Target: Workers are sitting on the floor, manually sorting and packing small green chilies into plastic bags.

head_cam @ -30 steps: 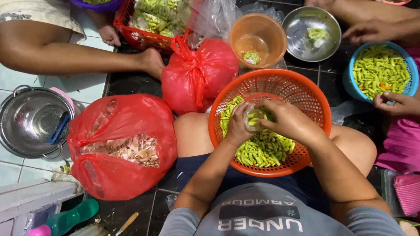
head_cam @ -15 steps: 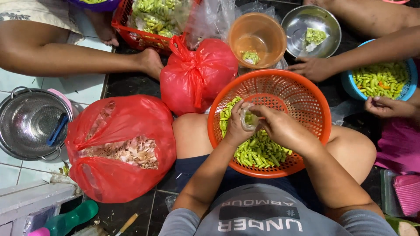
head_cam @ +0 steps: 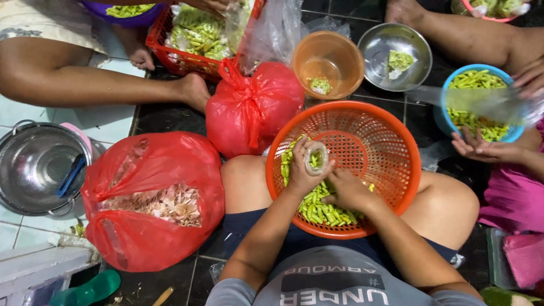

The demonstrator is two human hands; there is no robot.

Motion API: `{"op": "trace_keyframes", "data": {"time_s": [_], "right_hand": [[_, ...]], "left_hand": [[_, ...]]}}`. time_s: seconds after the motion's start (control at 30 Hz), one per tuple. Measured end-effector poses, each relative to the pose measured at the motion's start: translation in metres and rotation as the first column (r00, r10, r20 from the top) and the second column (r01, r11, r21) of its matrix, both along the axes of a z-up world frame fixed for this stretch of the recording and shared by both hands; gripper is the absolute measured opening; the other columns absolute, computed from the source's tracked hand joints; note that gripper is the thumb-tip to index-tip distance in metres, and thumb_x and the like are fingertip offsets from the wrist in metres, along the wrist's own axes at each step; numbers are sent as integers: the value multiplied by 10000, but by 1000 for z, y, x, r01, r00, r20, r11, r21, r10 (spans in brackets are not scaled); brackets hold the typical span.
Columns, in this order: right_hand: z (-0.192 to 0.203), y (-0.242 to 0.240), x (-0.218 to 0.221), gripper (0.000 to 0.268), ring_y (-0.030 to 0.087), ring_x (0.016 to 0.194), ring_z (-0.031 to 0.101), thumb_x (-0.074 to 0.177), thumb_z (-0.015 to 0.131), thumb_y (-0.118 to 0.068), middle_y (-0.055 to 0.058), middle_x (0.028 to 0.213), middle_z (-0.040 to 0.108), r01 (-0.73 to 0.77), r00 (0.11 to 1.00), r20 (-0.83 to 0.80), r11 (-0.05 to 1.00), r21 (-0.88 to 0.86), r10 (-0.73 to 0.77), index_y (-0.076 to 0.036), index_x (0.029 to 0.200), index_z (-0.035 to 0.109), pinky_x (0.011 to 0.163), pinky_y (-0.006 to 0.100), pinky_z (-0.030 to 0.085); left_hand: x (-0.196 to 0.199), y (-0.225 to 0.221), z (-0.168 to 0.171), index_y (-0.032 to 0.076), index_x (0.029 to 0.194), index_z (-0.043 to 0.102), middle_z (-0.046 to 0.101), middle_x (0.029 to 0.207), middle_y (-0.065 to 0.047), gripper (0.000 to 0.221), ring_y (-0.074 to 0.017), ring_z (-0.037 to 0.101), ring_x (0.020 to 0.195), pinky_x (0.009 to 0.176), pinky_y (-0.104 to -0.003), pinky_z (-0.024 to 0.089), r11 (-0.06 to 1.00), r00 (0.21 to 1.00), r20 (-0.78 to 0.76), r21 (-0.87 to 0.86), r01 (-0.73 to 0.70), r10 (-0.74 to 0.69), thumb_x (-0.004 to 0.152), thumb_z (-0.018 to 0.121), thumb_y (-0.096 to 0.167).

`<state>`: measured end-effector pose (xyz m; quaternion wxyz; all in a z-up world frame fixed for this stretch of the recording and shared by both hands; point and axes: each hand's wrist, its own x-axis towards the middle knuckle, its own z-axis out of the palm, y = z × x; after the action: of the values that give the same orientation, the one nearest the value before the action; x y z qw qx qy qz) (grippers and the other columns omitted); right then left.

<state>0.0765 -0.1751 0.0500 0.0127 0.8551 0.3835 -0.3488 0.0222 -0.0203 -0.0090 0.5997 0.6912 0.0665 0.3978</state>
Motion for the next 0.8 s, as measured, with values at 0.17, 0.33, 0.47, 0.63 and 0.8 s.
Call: {"op": "trace_keyframes", "data": {"time_s": [0.17,0.33,0.47,0.63,0.8], "right_hand": [[24,7,-6,807,502,1352,456,836,779,-532,253,1448,500,-3,991,-135,989,146,23,-85,1459,529,1121,561,428],[-19,5,-11,685,455,1222,551,828,757,-547,191,1392,515,-63,998,10,990,126,63,-124,1351,631,1036,516,510],[-34,0,-7,523,426,1153,601,824,752,-459,190,1274,589,-59,998,14,987,150,57,-103,1207,719,974,474,545],[-34,-5,-2,369,510,1177,599,854,757,-253,221,1310,590,-34,999,-19,982,188,38,-110,1193,730,1002,509,538],[-20,-13,8,300,481,1157,642,843,784,-201,231,1199,681,38,995,-97,966,256,-14,-69,1106,729,990,506,550]], "left_hand": [[-4,-2,6,-7,1466,341,671,1162,-223,993,-404,704,1038,911,-499,569,1000,996,-89,17,18,-16,705,933,229],[-7,-1,11,-24,1441,366,683,1162,-238,941,-438,706,1031,899,-538,565,999,995,-100,27,18,-15,718,919,213],[-8,-1,10,-4,1447,370,689,1167,-231,944,-440,706,1032,890,-555,574,999,992,-123,19,26,-23,717,919,233],[-8,-1,8,21,1442,381,693,1167,-205,922,-420,711,1027,877,-529,580,999,989,-142,3,45,-44,725,918,238],[-9,-1,9,55,1452,367,697,1174,-202,935,-430,710,1023,863,-554,579,998,982,-176,-14,69,-70,722,919,247]]}}
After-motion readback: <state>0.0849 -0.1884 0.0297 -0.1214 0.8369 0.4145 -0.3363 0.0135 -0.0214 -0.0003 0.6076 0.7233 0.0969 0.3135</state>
